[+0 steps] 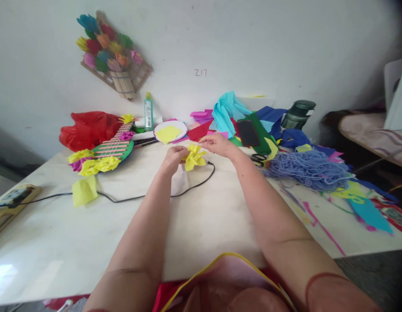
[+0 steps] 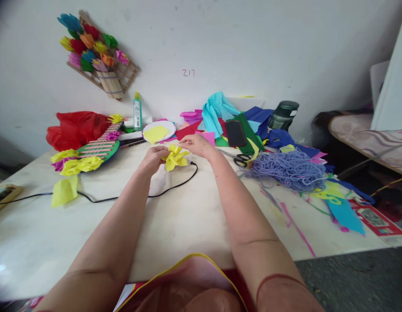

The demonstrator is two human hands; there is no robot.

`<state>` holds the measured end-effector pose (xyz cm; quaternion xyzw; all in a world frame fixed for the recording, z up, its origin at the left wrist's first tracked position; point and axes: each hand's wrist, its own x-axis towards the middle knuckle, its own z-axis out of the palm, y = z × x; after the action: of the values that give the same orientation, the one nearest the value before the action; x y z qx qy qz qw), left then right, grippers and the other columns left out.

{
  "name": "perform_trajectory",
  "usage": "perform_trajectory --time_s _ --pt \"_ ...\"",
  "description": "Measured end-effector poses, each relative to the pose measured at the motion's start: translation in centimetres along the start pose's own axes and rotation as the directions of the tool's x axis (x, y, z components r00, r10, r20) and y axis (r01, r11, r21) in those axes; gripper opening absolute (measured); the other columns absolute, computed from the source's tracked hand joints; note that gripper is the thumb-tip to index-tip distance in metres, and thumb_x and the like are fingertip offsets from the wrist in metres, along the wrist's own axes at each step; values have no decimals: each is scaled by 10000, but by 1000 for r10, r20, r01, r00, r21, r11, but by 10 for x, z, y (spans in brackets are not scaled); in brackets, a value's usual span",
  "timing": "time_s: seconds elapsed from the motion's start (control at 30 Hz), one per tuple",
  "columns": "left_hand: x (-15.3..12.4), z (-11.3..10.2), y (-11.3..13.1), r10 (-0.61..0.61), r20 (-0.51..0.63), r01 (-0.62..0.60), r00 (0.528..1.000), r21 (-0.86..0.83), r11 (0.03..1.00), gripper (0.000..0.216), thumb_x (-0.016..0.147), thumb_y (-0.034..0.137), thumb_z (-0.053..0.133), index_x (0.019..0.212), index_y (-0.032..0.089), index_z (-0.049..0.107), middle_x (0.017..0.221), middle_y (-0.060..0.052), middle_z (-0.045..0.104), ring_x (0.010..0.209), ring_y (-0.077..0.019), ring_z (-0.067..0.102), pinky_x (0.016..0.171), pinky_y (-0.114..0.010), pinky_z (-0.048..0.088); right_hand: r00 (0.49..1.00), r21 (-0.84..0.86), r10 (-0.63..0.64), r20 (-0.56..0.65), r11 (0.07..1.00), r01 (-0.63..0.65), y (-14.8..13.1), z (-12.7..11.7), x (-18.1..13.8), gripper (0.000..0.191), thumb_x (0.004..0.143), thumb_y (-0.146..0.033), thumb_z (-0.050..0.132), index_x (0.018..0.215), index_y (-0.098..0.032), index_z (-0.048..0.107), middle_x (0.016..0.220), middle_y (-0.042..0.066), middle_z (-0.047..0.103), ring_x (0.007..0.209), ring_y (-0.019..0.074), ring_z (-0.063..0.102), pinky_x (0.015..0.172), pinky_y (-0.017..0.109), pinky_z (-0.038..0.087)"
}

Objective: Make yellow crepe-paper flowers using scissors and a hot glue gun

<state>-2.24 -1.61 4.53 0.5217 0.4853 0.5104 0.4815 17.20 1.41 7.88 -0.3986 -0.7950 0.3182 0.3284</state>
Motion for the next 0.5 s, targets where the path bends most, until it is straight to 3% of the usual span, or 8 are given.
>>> perform_trajectory --time_s 0.1,0.2,0.33,0.5 --pt "1 -1 -1 7 12 -8 1000 7 1000 177 511 302 662 590 159 593 520 18 532 465 -90 456 440 -206 319 1000 20 17 -3 1000 -17 -3 2 -1 305 828 -280 605 1076 -158 734 827 20 680 694 103 573 671 228 444" --pt "1 0 -1 7 28 -8 1000 19 1000 187 503 311 666 586 157 600 512 17 532 457 -87 441 437 -208 303 999 -7 28 29 1000 -28 -4 2 -1 348 852 -268 594 1161 -168 720 696 -17 636 607 85 527 640 219 442" --pt "-2 2 1 3 26 -4 1000 25 1000 165 499 293 652 568 157 589 504 18 524 453 -82 425 434 -209 283 999 -24 28 43 999 -26 -3 3 -1 354 862 -250 595 1189 -190 717 595 -49 583 565 79 501 621 210 441" --pt "-4 4 4 -9 42 8 999 15 1000 183 484 293 660 591 152 613 524 12 553 465 -86 448 441 -210 292 997 -16 57 55 998 -56 -4 4 -1 360 865 -232 591 1199 -183 716 648 -24 644 566 82 522 616 217 442"
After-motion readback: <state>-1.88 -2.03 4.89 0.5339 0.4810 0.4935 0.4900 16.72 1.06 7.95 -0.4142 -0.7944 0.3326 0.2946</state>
